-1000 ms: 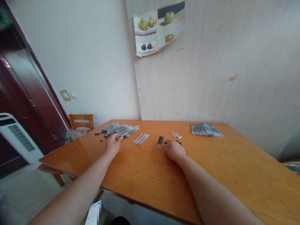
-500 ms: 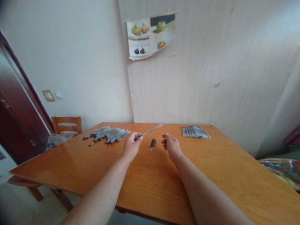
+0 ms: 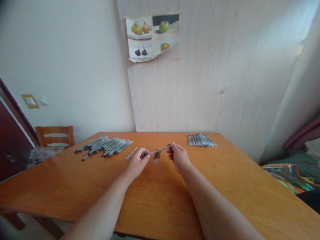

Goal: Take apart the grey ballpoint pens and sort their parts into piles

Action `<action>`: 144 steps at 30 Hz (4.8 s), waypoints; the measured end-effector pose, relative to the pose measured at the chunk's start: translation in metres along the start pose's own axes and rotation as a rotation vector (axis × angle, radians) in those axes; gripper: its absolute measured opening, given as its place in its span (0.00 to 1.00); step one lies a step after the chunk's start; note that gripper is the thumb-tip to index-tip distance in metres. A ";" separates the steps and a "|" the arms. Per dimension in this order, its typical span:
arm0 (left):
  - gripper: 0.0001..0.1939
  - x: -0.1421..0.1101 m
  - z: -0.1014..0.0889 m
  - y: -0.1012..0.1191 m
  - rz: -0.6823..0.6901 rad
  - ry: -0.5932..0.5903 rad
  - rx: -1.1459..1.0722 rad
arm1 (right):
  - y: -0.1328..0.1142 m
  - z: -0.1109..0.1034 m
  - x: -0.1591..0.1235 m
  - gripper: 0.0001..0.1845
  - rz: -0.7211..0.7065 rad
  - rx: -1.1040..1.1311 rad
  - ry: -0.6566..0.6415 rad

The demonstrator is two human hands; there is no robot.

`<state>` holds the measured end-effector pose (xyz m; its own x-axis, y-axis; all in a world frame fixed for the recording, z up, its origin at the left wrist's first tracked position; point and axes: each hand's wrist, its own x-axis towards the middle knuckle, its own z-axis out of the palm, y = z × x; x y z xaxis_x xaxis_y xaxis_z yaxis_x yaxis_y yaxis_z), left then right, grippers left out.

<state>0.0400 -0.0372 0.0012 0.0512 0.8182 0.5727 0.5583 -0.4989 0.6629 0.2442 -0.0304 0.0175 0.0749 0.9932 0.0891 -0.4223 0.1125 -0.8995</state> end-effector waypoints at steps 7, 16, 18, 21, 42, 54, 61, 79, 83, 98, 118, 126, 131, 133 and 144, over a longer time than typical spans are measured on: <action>0.07 -0.008 0.004 0.013 0.029 -0.177 -0.031 | 0.004 0.013 -0.011 0.22 -0.038 -0.091 -0.098; 0.10 -0.010 0.002 0.019 0.064 -0.215 0.028 | 0.001 0.010 -0.010 0.21 -0.063 -0.083 -0.084; 0.11 -0.010 0.002 0.021 0.082 -0.233 0.048 | 0.002 0.009 -0.008 0.22 -0.070 -0.092 -0.082; 0.13 -0.010 0.001 0.026 0.106 -0.259 0.084 | 0.003 0.008 -0.005 0.23 -0.078 -0.103 -0.067; 0.16 -0.008 0.004 0.035 -0.009 -0.356 -0.148 | -0.003 0.001 -0.002 0.24 -0.094 -0.117 -0.070; 0.19 -0.009 0.005 0.037 -0.183 -0.370 -0.293 | -0.001 0.000 0.002 0.23 -0.080 -0.126 -0.083; 0.23 -0.008 0.003 0.037 -0.285 -0.408 -0.356 | -0.002 -0.001 0.002 0.23 -0.069 -0.164 -0.092; 0.21 -0.005 -0.001 0.022 -0.519 -0.321 -0.804 | -0.015 -0.049 0.030 0.18 -0.244 -0.118 0.270; 0.23 -0.003 0.000 0.014 -0.497 -0.256 -0.798 | -0.004 -0.057 0.034 0.18 -0.228 -0.431 0.336; 0.24 0.002 -0.004 0.003 -0.500 -0.134 -0.776 | 0.008 -0.079 0.038 0.12 -0.135 -1.410 0.312; 0.19 0.003 -0.004 0.002 -0.528 -0.120 -0.777 | 0.012 -0.081 0.049 0.18 -0.163 -1.366 0.202; 0.19 0.004 -0.003 0.003 -0.556 -0.103 -0.859 | 0.010 -0.076 0.046 0.18 -0.153 -1.326 0.299; 0.14 0.007 -0.007 0.006 -0.634 -0.093 -0.975 | 0.002 -0.059 0.037 0.16 -0.219 -1.271 0.332; 0.13 0.007 -0.008 0.007 -0.641 -0.090 -1.005 | 0.001 -0.047 0.030 0.16 -0.257 -1.228 0.293; 0.11 0.003 -0.006 0.012 -0.534 -0.148 -0.944 | 0.005 0.028 -0.035 0.12 -0.012 -0.739 -0.334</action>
<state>0.0418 -0.0426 0.0135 0.1258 0.9888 0.0801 -0.3178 -0.0363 0.9474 0.2139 -0.0637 0.0220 -0.2474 0.9616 0.1188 0.2913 0.1908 -0.9374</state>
